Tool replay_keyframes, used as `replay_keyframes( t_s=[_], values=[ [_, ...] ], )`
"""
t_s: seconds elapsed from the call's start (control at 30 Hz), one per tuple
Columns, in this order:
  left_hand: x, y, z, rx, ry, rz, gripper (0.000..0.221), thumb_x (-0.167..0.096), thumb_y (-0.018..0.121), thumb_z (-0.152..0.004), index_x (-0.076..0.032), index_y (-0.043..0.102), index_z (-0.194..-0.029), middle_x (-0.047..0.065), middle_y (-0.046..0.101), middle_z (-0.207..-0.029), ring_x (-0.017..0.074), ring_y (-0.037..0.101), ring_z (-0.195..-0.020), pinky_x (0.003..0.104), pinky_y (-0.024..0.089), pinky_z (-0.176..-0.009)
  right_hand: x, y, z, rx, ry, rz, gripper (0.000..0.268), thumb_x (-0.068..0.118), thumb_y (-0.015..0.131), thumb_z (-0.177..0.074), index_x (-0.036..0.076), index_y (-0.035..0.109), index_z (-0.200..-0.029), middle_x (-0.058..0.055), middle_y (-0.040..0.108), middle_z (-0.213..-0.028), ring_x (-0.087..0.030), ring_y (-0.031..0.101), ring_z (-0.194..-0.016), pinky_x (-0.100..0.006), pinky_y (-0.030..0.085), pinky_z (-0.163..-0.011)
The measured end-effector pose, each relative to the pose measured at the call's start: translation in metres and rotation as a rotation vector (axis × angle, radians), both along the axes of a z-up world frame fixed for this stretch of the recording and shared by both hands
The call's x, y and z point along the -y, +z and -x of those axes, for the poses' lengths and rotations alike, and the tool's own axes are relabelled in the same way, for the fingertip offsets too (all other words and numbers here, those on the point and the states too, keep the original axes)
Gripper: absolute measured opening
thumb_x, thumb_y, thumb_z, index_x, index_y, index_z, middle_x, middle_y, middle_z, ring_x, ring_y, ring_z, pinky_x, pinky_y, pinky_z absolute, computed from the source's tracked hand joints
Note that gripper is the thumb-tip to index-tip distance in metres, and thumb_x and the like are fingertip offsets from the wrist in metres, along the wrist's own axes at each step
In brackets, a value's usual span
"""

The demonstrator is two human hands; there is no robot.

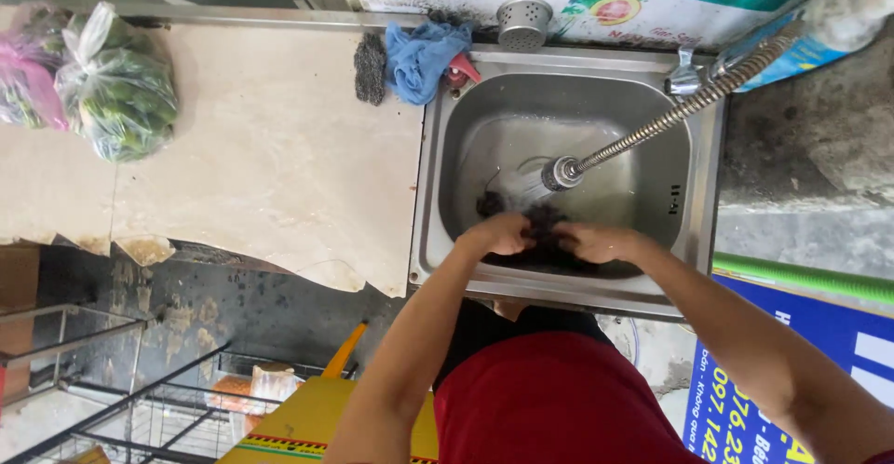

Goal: The recorder is cleaning the food preparation counter, washing a metal bowl, and organizing ingredients at a food stall.

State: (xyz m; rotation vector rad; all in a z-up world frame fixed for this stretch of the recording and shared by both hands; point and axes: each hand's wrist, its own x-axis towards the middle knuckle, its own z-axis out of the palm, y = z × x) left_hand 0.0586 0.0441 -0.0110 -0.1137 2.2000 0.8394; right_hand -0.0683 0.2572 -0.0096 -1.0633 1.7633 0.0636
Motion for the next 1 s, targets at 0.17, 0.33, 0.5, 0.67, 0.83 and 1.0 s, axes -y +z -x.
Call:
replay_keyframes(
  t_s=[0.17,0.33,0.5,0.67,0.83,1.0],
  values=[
    [0.050,0.157,-0.010,-0.695,0.282,-0.431,0.027,-0.024,0.079,-0.087,-0.003,0.075,-0.104,0.011,0.073,-0.084,0.0199,0.066,-0.070,0.034,0.053,-0.068,-0.025,0.132,0.006,0.296,-0.661,0.328,0.036,0.026,0.055,-0.104,0.010,0.061,-0.135,-0.014,0.057,-0.107,-0.017,0.061,-0.078,-0.038,0.055,-0.073],
    [0.042,0.276,-0.009,-0.727,0.206,-0.536,0.018,-0.017,0.078,-0.092,-0.002,0.075,-0.101,0.012,0.071,-0.078,0.0169,0.060,-0.069,0.032,0.051,-0.065,-0.031,0.229,-0.014,0.203,-0.611,0.563,0.034,0.021,0.056,-0.101,0.007,0.056,-0.132,0.002,0.048,-0.142,-0.015,0.070,-0.091,-0.034,0.056,-0.073],
    [0.049,0.291,-0.004,-0.908,0.079,-0.661,0.021,-0.014,0.076,-0.093,-0.002,0.074,-0.110,0.011,0.077,-0.091,0.0134,0.067,-0.074,0.031,0.055,-0.071,-0.033,0.239,-0.029,0.250,-0.654,0.685,0.031,0.016,0.065,-0.102,0.001,0.044,-0.120,-0.004,0.060,-0.125,-0.016,0.070,-0.102,-0.034,0.057,-0.078],
    [0.035,0.265,0.000,-0.823,0.087,-0.469,0.023,-0.022,0.078,-0.092,-0.001,0.076,-0.099,0.017,0.072,-0.080,0.0205,0.063,-0.064,0.032,0.052,-0.066,0.013,0.273,-0.064,-0.259,-0.643,0.324,0.061,0.038,0.071,-0.090,0.024,0.055,-0.147,-0.006,0.072,-0.107,-0.024,0.071,-0.092,-0.038,0.056,-0.084],
    [0.039,0.229,0.002,-0.833,0.143,-0.419,0.023,-0.024,0.077,-0.088,-0.004,0.078,-0.101,0.016,0.074,-0.081,0.0210,0.068,-0.065,0.032,0.053,-0.065,0.015,0.166,0.022,-0.846,-0.647,0.705,0.045,0.030,0.068,-0.095,0.012,0.063,-0.137,-0.015,0.059,-0.138,-0.037,0.061,-0.119,-0.049,0.051,-0.097],
    [0.048,0.245,0.001,-0.785,0.211,-0.381,0.024,-0.026,0.079,-0.086,-0.007,0.079,-0.101,0.012,0.076,-0.079,0.0167,0.069,-0.064,0.033,0.053,-0.062,0.040,0.129,0.135,-1.151,-0.388,0.689,0.060,0.020,0.066,-0.082,-0.001,0.057,-0.137,-0.016,0.055,-0.144,-0.037,0.058,-0.126,-0.051,0.052,-0.087]
  ],
)
